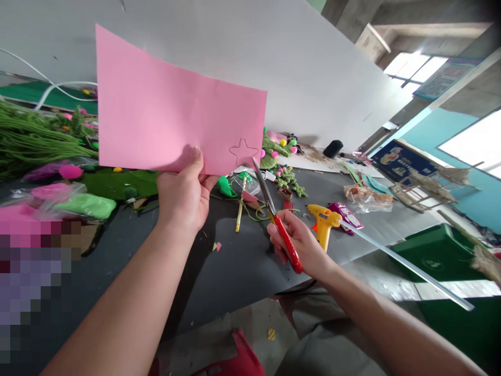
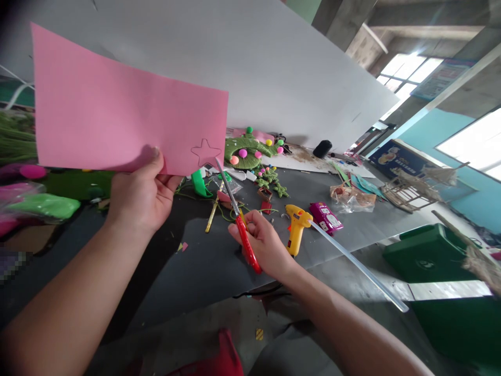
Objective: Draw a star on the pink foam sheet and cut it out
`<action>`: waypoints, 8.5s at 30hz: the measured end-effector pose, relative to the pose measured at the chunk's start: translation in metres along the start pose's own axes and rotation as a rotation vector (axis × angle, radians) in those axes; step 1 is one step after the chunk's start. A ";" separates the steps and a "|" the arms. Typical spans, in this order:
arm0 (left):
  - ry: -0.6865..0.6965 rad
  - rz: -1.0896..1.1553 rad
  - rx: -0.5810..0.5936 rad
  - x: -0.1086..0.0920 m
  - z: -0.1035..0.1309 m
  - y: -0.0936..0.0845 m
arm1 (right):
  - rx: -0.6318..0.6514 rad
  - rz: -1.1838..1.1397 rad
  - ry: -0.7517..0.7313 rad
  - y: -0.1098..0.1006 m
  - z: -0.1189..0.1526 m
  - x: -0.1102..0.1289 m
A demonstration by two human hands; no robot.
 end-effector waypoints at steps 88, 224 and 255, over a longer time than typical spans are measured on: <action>-0.023 -0.580 0.635 0.026 0.018 -0.011 | -0.523 -0.399 -0.361 0.023 -0.040 0.022; 0.243 -0.196 0.332 0.017 -0.006 -0.008 | -0.050 -0.369 0.152 0.026 -0.017 0.031; 0.284 -0.221 0.303 0.029 -0.005 -0.013 | -0.181 -0.576 -0.074 0.073 -0.053 0.039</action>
Point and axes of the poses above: each hand's wrist, its own z-axis away from the middle knuckle, its own y-axis out of the palm, x = y × z, the point moved 2 cm from there along -z, towards the middle knuckle, and after that the axes turned 14 degrees about -x, right-handed, at the moved point
